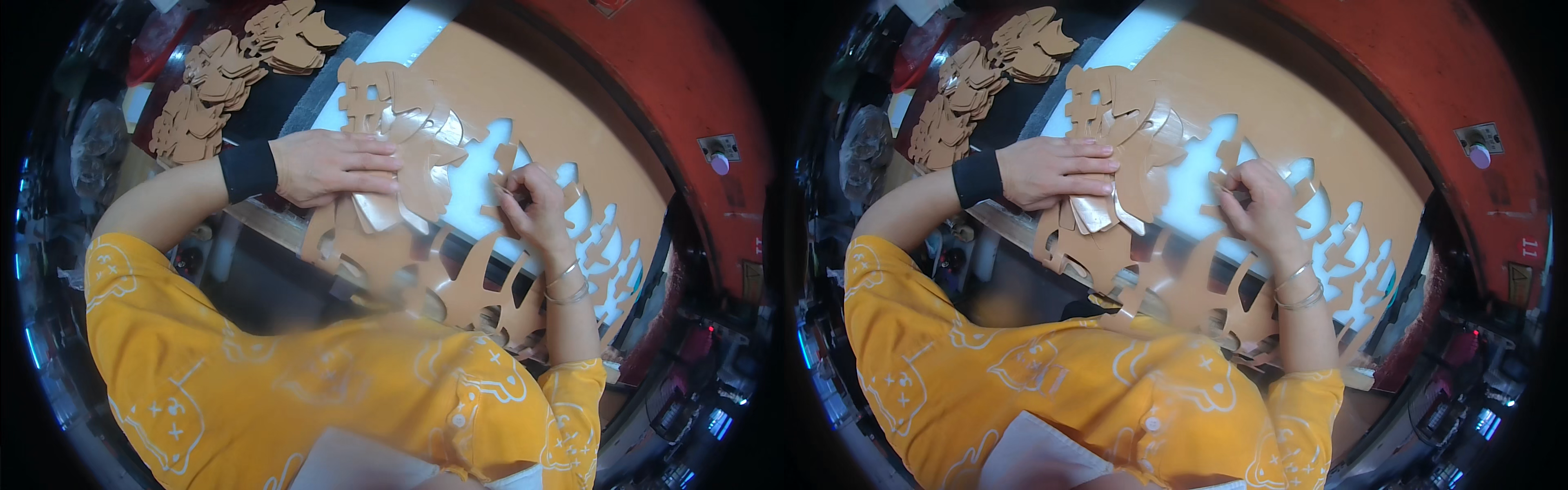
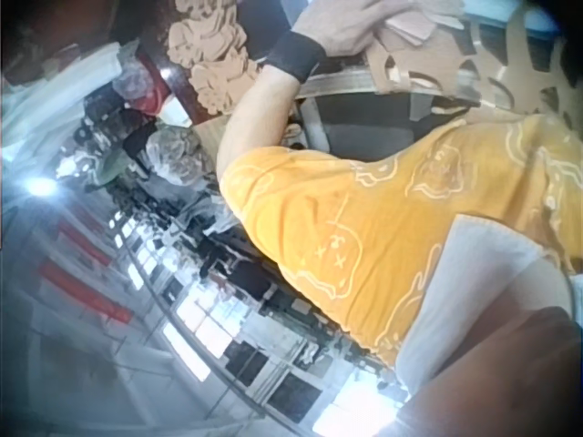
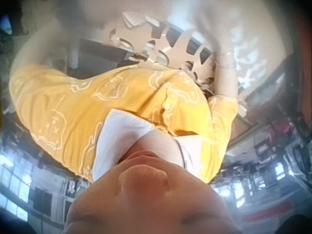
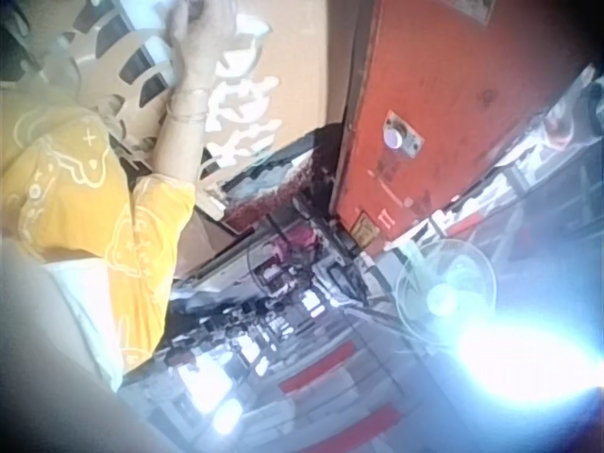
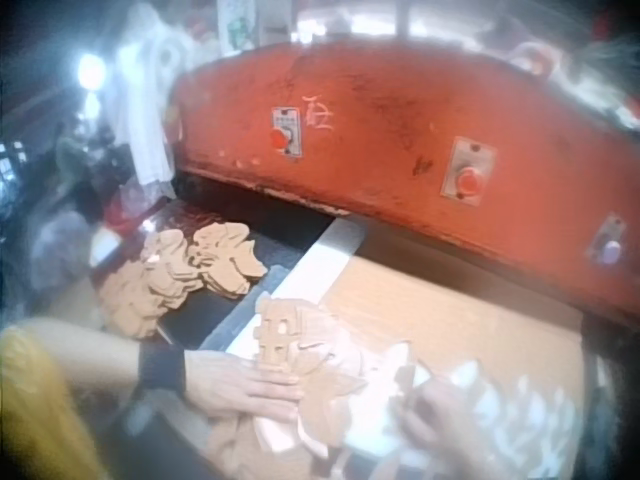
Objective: The person operates a hydraulic die-cutting press to cut multiple cardboard shapes. They place a sheet of cardboard under the press, activate the machine, then remove and separate the cut pieces from the surrounding material. The process is repeated several times, with the person stacking the finished shapes on the side.
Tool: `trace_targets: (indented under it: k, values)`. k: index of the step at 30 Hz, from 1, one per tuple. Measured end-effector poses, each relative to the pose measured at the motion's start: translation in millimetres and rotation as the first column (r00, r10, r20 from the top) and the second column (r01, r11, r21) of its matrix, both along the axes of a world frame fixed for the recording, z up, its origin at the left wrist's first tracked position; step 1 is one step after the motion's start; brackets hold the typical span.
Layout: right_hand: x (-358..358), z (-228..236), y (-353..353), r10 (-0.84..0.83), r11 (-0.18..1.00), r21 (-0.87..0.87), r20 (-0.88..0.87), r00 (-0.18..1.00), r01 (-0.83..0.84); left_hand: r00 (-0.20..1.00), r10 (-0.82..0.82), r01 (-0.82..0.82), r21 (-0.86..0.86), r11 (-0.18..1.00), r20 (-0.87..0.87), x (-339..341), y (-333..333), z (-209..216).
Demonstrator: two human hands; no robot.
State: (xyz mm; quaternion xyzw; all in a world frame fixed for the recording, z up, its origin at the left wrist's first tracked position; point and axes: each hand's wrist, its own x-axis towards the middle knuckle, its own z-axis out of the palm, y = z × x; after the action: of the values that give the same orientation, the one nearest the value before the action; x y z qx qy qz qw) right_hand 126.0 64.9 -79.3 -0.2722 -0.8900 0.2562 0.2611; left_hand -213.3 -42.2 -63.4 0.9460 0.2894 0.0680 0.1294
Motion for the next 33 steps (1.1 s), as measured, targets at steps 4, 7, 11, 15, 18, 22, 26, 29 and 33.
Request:
trace_targets:
  k: [4,7,11,15,18,22,26,29,33]
  values:
    - [-1,1,-2,-0.005,1.000,0.010,0.005,1.000,0.005,0.999,0.050,-0.049,-0.084,0.995,0.002,5,8,14]
    - [-2,2,-2,0.011,1.000,0.028,0.001,1.000,-0.011,0.999,0.038,-0.042,-0.124,0.991,-0.033,13,20,18]
    - [-3,1,-4,0.003,0.999,0.051,0.020,1.000,-0.004,0.982,0.113,-0.088,-0.165,0.982,0.149,16,46,20]
    - [-4,-2,-7,0.013,0.994,0.105,0.030,0.999,-0.016,0.413,0.839,-0.506,-0.677,0.534,0.353,-8,91,37]
    - [-3,-1,-7,0.004,0.992,0.123,0.046,0.999,-0.010,-0.276,0.638,0.042,-0.654,0.755,0.719,-29,146,45]
    - [-1,-1,-5,0.028,0.992,0.120,0.067,0.997,-0.036,-0.333,0.528,-0.054,-0.574,0.817,0.782,-44,209,37]
    - [-1,-3,-5,0.023,0.996,0.084,0.060,0.998,-0.028,-0.470,0.521,-0.303,-0.685,0.663,0.712,-54,241,35]
    - [-2,7,-5,0.059,0.998,0.024,0.065,0.996,-0.060,-0.671,0.468,-0.178,-0.737,0.652,0.576,-71,236,59]
    - [-12,51,8,0.069,0.956,-0.284,-0.013,0.998,-0.070,-0.545,0.413,-0.208,-0.595,0.776,0.730,-99,193,122]
